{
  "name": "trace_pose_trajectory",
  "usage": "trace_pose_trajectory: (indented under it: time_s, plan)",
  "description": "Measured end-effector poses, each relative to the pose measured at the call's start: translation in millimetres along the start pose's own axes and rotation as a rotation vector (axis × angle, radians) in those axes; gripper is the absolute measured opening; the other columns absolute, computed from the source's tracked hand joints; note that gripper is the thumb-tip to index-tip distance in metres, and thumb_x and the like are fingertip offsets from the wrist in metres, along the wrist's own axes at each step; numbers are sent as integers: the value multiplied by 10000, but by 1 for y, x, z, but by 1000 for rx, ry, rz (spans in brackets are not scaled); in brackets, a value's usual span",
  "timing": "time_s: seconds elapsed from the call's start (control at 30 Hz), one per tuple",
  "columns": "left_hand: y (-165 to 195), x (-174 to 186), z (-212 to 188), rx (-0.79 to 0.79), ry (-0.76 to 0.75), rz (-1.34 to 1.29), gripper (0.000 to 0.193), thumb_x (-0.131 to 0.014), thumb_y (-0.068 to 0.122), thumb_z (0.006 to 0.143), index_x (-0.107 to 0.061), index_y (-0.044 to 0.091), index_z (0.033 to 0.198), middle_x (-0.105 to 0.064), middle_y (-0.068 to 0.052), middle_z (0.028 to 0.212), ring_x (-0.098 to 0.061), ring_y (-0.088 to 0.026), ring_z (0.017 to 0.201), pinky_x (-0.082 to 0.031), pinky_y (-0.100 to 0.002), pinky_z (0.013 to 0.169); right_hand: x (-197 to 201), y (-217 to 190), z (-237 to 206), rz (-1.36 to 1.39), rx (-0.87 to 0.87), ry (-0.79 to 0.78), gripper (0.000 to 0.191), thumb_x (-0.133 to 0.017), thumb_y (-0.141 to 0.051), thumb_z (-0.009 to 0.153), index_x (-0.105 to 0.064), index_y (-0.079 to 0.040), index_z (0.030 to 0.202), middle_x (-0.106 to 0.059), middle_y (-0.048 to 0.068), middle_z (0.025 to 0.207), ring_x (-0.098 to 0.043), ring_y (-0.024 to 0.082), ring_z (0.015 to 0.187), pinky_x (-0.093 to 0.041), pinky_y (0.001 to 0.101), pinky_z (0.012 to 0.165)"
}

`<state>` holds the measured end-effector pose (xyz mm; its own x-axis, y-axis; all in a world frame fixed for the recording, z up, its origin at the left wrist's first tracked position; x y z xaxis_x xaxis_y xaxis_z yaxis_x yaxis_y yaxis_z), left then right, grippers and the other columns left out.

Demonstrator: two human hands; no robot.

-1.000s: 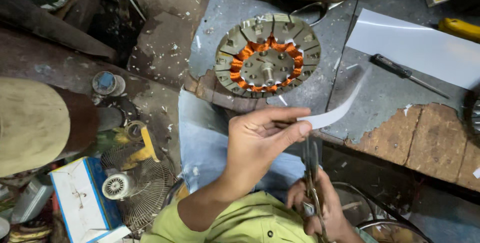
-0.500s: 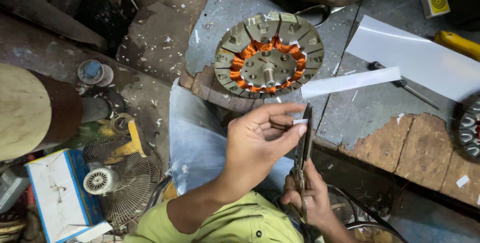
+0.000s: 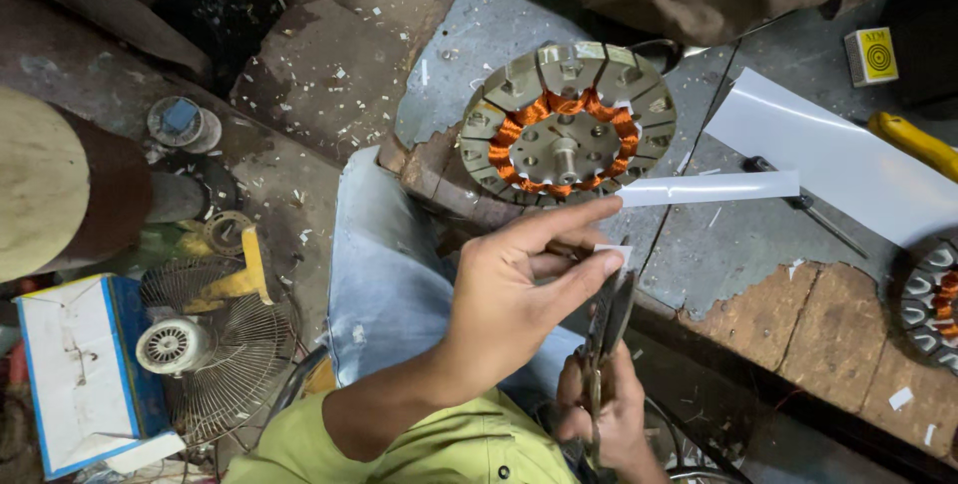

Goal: The person cuts small strips of white insulating material using scissors and inserts them into the slots of a motor stator. They repeatedly pick up the stator, place strips into the slots, and use a screwdriver to press the material down. The process is repeated for multiple slots on the stator.

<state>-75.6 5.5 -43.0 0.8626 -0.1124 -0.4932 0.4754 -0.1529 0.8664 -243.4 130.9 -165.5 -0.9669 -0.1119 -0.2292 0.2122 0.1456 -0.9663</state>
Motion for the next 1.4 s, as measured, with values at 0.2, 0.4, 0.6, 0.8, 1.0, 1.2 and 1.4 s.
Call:
trace_pose_trajectory:
  time_s: [0.2,0.4,0.6,0.8,1.0,1.2,1.4]
  plan:
    - [0,2,-4,-11,17,-24,424,-723,-39,948,-656,-33,1367,-737,-80,1077,-719,-97,970,-604,-229,864,13,20,-3,-259,-58,2,812,-860,-46,773,-381,48,1422,-628,64,605,-575,128,485,-443,282,437]
    - [5,-1,-3,30,-32,-104,438,-725,-47,939,-650,-16,1369,-733,-60,1054,-684,-76,937,-575,-218,834,27,-15,-12,-279,-261,239,679,-810,56,724,-482,73,1318,-695,125,654,-655,189,491,-478,294,397]
    - [24,7,-6,-243,-110,482,174,-749,44,939,-797,38,1107,-766,-59,1004,-704,-107,954,-566,-271,872,47,-179,21,-1182,227,271,926,-872,-321,602,-569,-107,1451,-725,180,1224,-723,300,1066,-567,395,890]
    - [-30,1,-12,71,-131,309,167,-736,-40,833,-802,-43,986,-756,-110,1017,-774,-191,867,-641,-328,783,78,-234,64,-1470,-621,269,858,-879,-404,727,-510,-289,1493,-773,102,1125,-740,280,1019,-571,393,900]
    - [-87,35,-16,107,-142,63,198,-694,-121,844,-729,-110,1038,-719,-181,1056,-798,-258,853,-690,-386,748,40,-260,59,-1472,36,164,468,-807,-226,725,-734,-176,1184,-725,100,1066,-702,301,989,-559,401,825]
    - [-140,41,-32,83,-191,1,300,-728,-101,827,-657,-40,1112,-773,-198,914,-797,-242,790,-686,-383,687,6,-198,24,-686,490,56,370,-869,-190,806,-760,-54,1133,-764,102,1080,-746,223,998,-588,344,846]
    - [-44,20,9,-539,-485,1049,148,-792,171,689,-763,96,814,-768,-74,816,-771,-194,795,-612,-372,767,19,-167,11,-407,566,110,105,-817,-48,909,-797,-33,1011,-792,94,992,-772,171,916,-617,289,800]
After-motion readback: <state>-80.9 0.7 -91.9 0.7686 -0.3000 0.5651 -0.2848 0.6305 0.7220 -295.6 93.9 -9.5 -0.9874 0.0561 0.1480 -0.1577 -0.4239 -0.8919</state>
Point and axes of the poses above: each hand's wrist, its own z-axis towards the middle knuckle, its own x-axis out of the back of the hand, y = z × x, the point moved 5 cm from there along z, towards the middle knuckle
